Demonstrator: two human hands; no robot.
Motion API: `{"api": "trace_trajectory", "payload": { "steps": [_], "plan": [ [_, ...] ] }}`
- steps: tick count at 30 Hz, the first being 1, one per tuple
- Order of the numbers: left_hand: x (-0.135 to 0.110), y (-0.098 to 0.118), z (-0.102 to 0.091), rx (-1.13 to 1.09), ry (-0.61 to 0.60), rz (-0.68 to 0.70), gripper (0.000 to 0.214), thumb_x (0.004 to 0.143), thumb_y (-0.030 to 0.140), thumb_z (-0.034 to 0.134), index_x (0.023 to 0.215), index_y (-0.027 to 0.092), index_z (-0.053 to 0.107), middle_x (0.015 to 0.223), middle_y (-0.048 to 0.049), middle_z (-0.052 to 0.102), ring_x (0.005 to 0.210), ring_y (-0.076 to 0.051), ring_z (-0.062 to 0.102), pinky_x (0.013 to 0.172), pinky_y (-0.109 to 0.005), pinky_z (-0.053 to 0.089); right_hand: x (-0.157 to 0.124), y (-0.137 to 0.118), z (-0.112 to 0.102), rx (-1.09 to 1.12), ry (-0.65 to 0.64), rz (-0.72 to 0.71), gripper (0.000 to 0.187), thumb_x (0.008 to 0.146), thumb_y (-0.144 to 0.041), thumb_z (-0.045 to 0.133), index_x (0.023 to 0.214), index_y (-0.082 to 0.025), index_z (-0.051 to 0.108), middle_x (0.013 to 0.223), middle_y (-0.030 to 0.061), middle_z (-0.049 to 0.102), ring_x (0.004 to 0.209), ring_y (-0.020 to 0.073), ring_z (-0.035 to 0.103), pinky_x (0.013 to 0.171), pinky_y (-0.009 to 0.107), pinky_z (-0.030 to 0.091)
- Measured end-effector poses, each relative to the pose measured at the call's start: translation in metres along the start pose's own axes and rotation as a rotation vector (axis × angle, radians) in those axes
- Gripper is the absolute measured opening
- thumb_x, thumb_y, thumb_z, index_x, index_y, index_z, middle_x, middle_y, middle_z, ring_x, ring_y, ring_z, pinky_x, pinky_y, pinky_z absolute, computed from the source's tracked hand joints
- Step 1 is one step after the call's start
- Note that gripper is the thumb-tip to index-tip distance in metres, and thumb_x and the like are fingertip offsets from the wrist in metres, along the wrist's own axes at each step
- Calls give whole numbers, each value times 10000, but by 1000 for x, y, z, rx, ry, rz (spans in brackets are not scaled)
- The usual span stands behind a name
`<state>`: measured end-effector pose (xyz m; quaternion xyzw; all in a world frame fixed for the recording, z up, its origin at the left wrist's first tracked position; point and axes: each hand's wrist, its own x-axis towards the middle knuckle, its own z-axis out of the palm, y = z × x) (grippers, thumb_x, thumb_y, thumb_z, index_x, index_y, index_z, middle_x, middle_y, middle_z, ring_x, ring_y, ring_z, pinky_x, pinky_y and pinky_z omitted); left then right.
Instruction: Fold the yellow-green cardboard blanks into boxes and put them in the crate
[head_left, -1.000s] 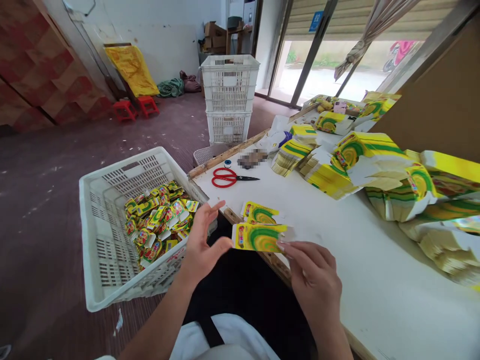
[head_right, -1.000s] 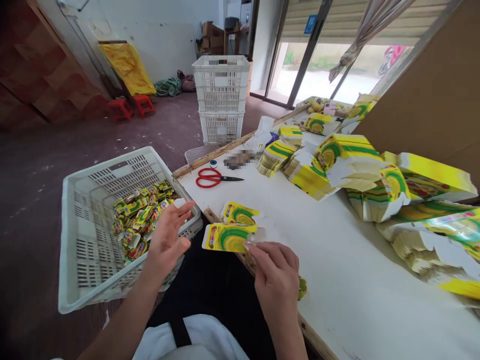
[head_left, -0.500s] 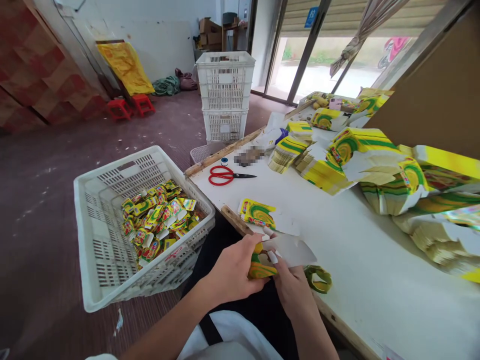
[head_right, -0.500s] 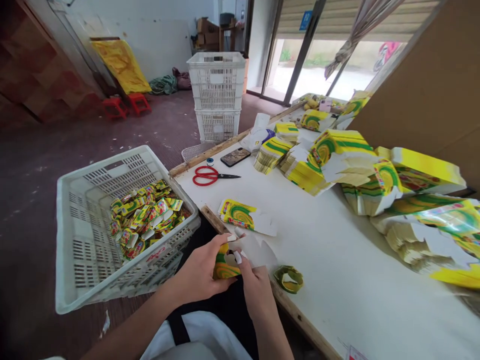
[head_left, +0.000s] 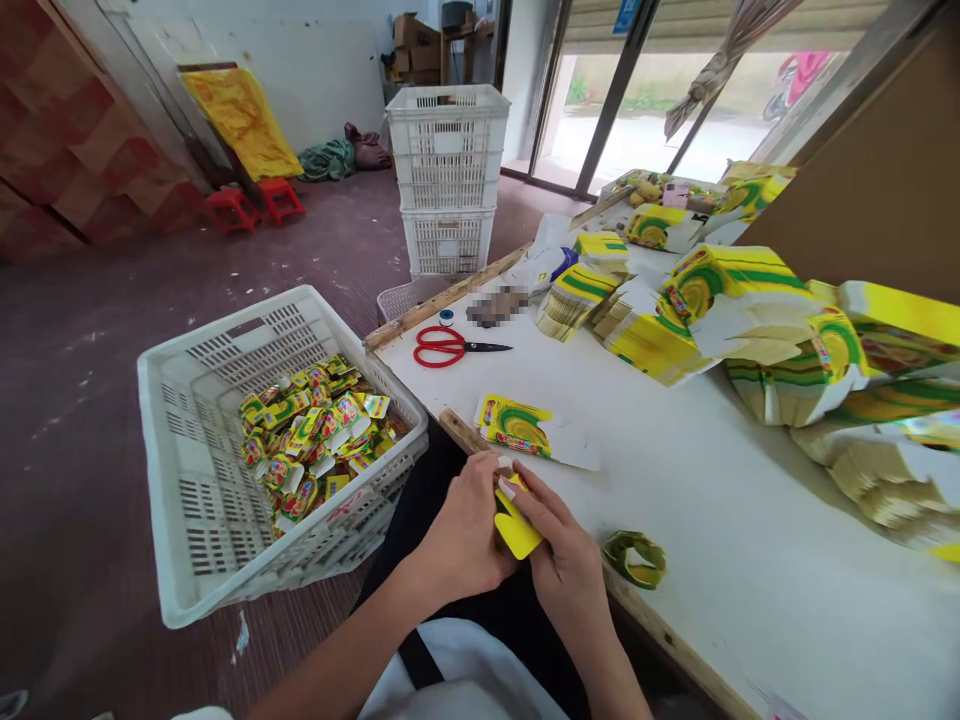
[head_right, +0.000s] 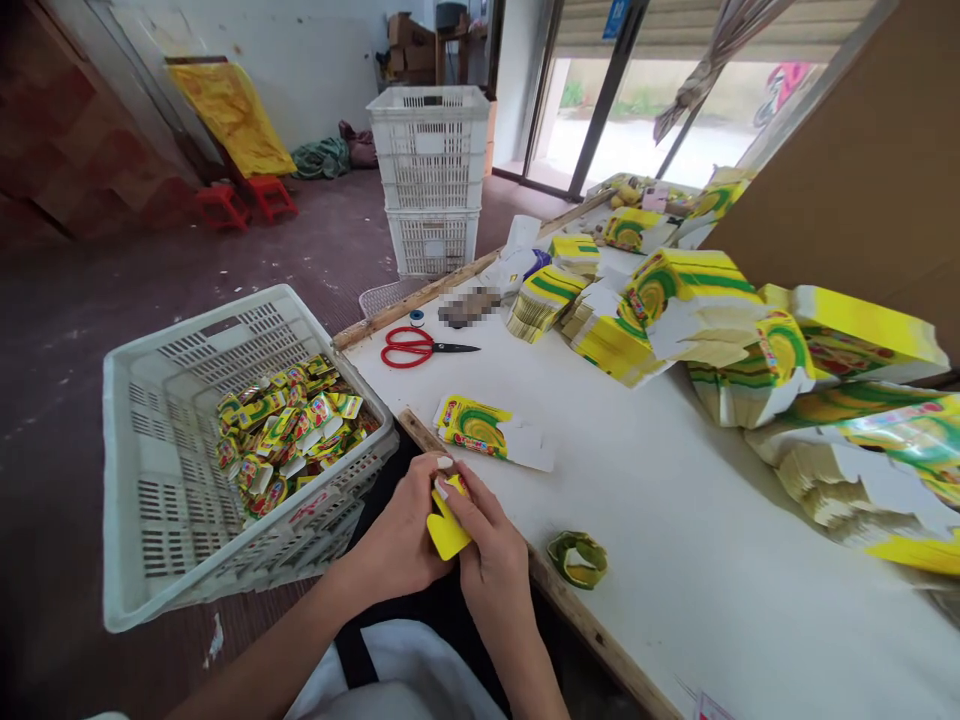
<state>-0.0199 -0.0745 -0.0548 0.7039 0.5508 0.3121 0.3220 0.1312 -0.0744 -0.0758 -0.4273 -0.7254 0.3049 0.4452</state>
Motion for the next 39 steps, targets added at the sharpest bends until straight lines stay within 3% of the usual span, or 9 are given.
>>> {"api": "trace_trajectory", "payload": {
  "steps": [4,8,12,18,23,29,34,37,39],
  "plan": [
    [-2,-1,-15,121,1,-138,520,598,133,647,1086,188,477,1125,-108,567,1074,-297,547,924,-482,457,0,8,-5,-40,-51,-6,611,825,-32,460,1357,-325,523,1452,58,496,1238,208,576,953,336,542],
    [-4,-2,-25,139,-17,-110,473,607,205,696,1055,159,551,1053,-113,631,1010,-291,590,898,-447,489,-3,12,-4,-104,-191,-18,602,833,-47,443,1364,-322,511,1528,57,384,1294,211,520,981,349,519],
    [-2,-1,-26,147,-31,-71,536,605,291,743,1099,166,579,1075,-112,668,996,-293,624,897,-440,502,1,12,-11,-134,-159,-52,456,849,-68,440,1182,-293,655,1425,82,517,1222,220,586,916,350,558],
    [0,3,-29,168,-68,2,526,593,293,753,1087,180,612,1065,-102,692,977,-291,641,888,-424,507,9,5,-30,-92,-295,-80,376,821,-77,486,1067,-278,686,1291,77,592,1161,211,612,920,365,546],
    [0,4,-32,203,-35,19,476,615,277,735,1067,189,617,1014,-93,688,959,-291,634,863,-421,505,1,7,-15,-131,-145,-52,461,781,-49,466,1130,-280,659,1385,84,524,1219,241,576,942,399,533],
    [3,4,-32,77,19,-31,592,610,331,777,1136,160,568,1067,-108,654,1001,-285,589,884,-447,499,6,8,-12,-61,-70,-34,321,809,-136,563,1098,-258,634,1269,107,555,1125,241,614,906,397,543],
    [6,-1,-29,119,-15,-4,547,619,245,746,1125,134,568,1081,-123,646,1021,-288,588,912,-450,491,10,4,0,17,26,82,413,795,-247,648,1190,-225,529,1222,128,592,1154,262,588,943,439,523],
    [5,-18,-45,137,97,-16,540,642,273,745,1141,180,561,1087,-98,647,1013,-277,605,907,-442,493,21,10,4,44,-38,130,626,770,-269,664,1338,-217,408,1285,140,584,1139,258,606,946,446,520],
    [4,-35,-64,217,330,-85,549,677,339,737,1165,178,544,1128,-120,627,1064,-307,589,946,-489,461,34,20,1,-16,-4,167,635,771,-265,645,1354,-205,400,1277,140,600,1107,262,620,941,465,514]
  ]
}}
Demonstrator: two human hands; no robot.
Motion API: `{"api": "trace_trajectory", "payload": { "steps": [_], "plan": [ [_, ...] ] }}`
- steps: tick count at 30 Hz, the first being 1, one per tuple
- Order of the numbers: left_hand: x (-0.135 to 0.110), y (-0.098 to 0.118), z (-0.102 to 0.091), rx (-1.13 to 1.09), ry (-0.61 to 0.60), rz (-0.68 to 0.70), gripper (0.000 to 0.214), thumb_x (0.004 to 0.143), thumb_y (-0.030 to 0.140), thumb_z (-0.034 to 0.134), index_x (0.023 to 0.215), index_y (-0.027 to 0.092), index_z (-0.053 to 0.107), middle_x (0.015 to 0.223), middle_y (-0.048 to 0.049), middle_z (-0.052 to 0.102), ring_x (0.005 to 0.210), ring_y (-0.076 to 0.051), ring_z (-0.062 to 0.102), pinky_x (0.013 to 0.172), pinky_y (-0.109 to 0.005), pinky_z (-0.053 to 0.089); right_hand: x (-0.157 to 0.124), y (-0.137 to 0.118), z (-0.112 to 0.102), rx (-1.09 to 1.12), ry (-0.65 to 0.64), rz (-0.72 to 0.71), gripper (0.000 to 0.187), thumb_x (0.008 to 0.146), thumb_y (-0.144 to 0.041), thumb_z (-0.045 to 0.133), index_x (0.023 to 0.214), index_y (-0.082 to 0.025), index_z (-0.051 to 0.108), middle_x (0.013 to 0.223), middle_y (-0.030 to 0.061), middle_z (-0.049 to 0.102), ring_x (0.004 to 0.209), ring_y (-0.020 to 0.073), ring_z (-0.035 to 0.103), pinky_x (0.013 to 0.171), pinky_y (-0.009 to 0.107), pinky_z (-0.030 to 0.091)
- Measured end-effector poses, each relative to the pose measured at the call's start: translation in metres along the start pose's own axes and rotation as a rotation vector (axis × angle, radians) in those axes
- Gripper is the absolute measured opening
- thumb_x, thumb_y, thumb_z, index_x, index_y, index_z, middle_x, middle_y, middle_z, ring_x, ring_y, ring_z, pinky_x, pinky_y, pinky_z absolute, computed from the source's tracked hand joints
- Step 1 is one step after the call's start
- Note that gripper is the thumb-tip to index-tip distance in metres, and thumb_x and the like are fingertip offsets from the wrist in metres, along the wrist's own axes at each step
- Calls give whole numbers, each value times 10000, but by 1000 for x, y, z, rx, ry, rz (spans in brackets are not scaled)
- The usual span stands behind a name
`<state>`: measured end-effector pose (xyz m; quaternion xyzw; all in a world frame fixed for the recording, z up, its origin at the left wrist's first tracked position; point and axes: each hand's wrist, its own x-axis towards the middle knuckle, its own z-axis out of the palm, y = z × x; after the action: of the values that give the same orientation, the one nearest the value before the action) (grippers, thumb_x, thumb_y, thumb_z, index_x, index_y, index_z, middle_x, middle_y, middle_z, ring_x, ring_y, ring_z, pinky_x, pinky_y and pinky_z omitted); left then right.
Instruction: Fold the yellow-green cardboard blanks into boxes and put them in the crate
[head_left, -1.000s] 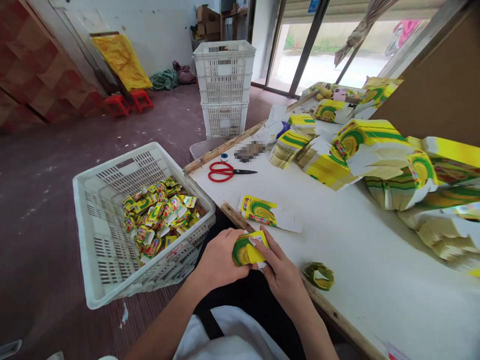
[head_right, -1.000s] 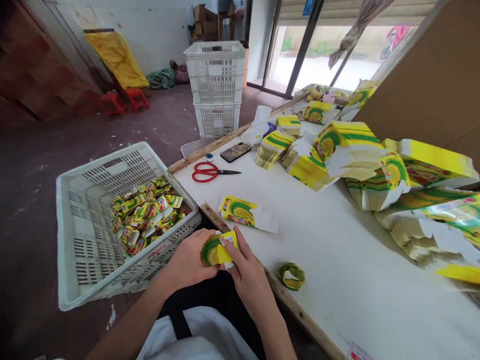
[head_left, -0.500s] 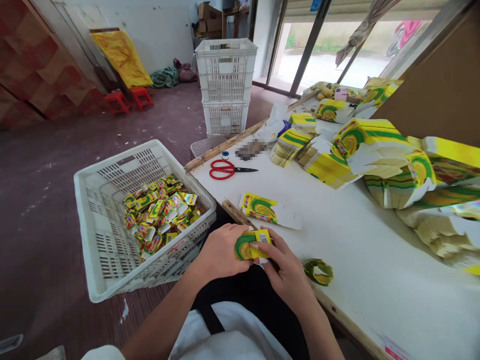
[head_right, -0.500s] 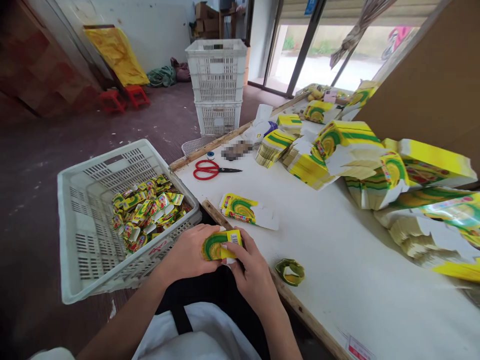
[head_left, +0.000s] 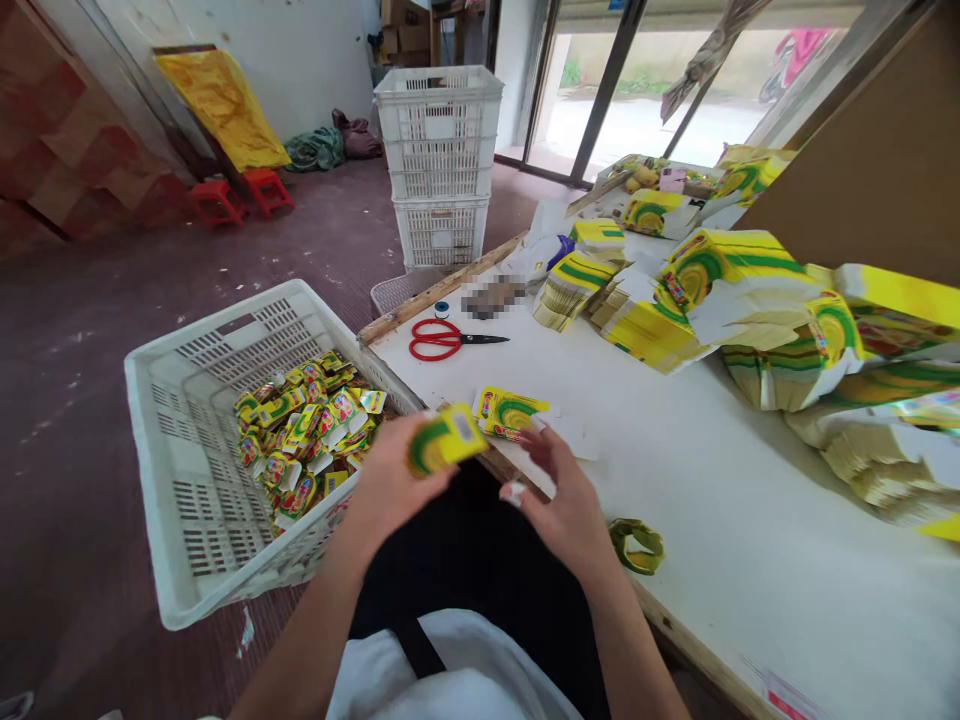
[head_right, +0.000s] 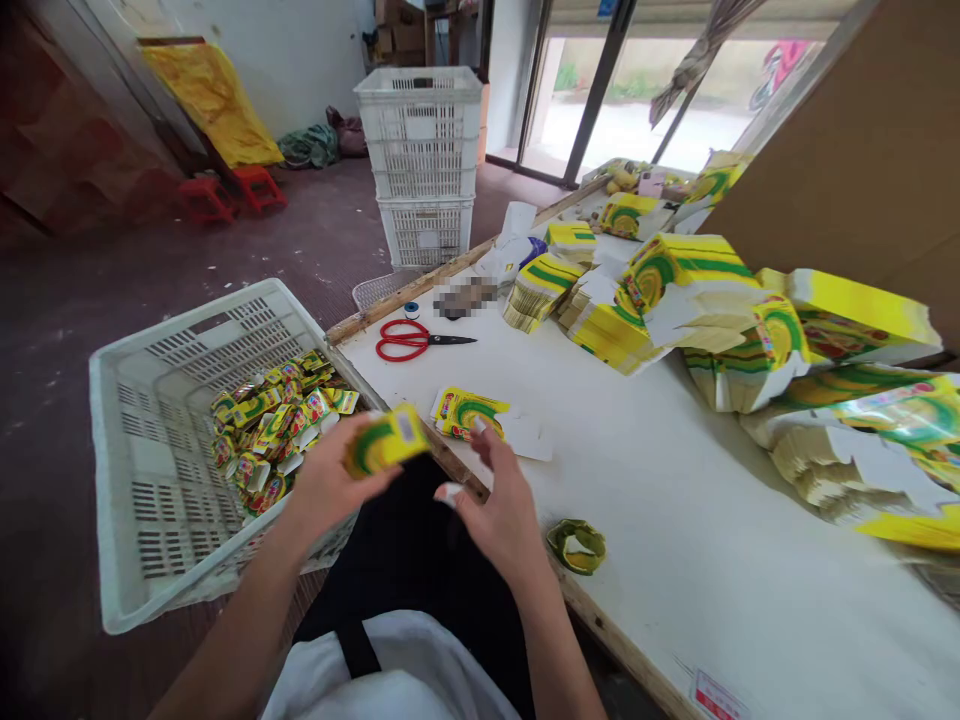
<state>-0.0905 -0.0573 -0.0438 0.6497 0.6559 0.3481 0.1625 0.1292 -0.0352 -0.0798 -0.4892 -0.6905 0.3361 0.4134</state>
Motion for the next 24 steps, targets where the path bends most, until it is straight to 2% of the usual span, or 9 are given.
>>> {"api": "trace_trajectory", "payload": {
  "steps": [2,3,5,9,13,16,19,21,24],
  "plan": [
    [6,-20,-15,157,245,-92,726,615,415,792,1229,160,500,1255,-173,557,1219,-391,480,1040,-584,345,17,10,-4,-169,112,52,485,785,-201,578,1264,-196,499,1172,122,654,1057,279,623,927,500,497],
    [7,-28,-20,198,317,-130,795,592,440,807,1258,155,478,1299,-190,523,1269,-417,426,1062,-609,299,24,15,-4,-279,133,88,434,775,-162,560,1208,-192,543,1122,121,670,1036,298,618,906,511,493],
    [7,-38,-24,194,357,-166,783,606,459,797,1258,162,485,1302,-188,521,1284,-420,411,1074,-610,281,35,22,-3,-447,106,143,381,740,-88,544,1104,-183,603,1033,134,680,985,326,612,856,504,487],
    [-4,-31,-5,-3,185,-129,482,720,431,716,1123,200,590,1157,-123,626,1151,-328,547,1026,-530,386,41,26,6,-508,88,167,340,691,-25,549,979,-190,623,946,136,659,922,321,609,810,451,477],
    [-16,-11,20,-258,7,-169,414,738,374,703,1106,213,602,1167,-94,650,1133,-273,577,1013,-491,417,38,24,4,-492,130,170,394,676,-54,554,1045,-191,544,876,86,646,859,277,607,768,412,482],
    [-21,0,34,-538,-93,-252,528,706,380,740,1168,202,556,1192,-117,643,1144,-266,585,997,-480,439,32,14,-3,-319,207,202,444,695,-82,524,1120,-189,452,822,35,623,750,222,609,706,375,496],
    [-21,14,45,-914,-92,-282,711,624,498,792,1208,205,511,1237,-142,611,1136,-273,590,931,-440,491,19,-6,-2,33,269,189,484,698,-144,576,1143,-208,396,850,18,612,736,190,608,699,355,511],
    [-18,28,49,-1166,-41,-250,715,595,602,771,1147,202,555,1213,-136,620,1121,-279,593,896,-408,508,6,-25,3,238,178,126,502,698,-161,604,1145,-233,387,890,16,622,764,174,613,718,340,514],
    [-11,51,49,-1447,81,-288,596,635,706,668,906,176,638,908,-91,677,948,-264,649,809,-373,532,-14,-52,17,490,-97,97,486,735,-163,603,1164,-263,396,825,-20,616,740,149,606,687,293,507]
  ]
}}
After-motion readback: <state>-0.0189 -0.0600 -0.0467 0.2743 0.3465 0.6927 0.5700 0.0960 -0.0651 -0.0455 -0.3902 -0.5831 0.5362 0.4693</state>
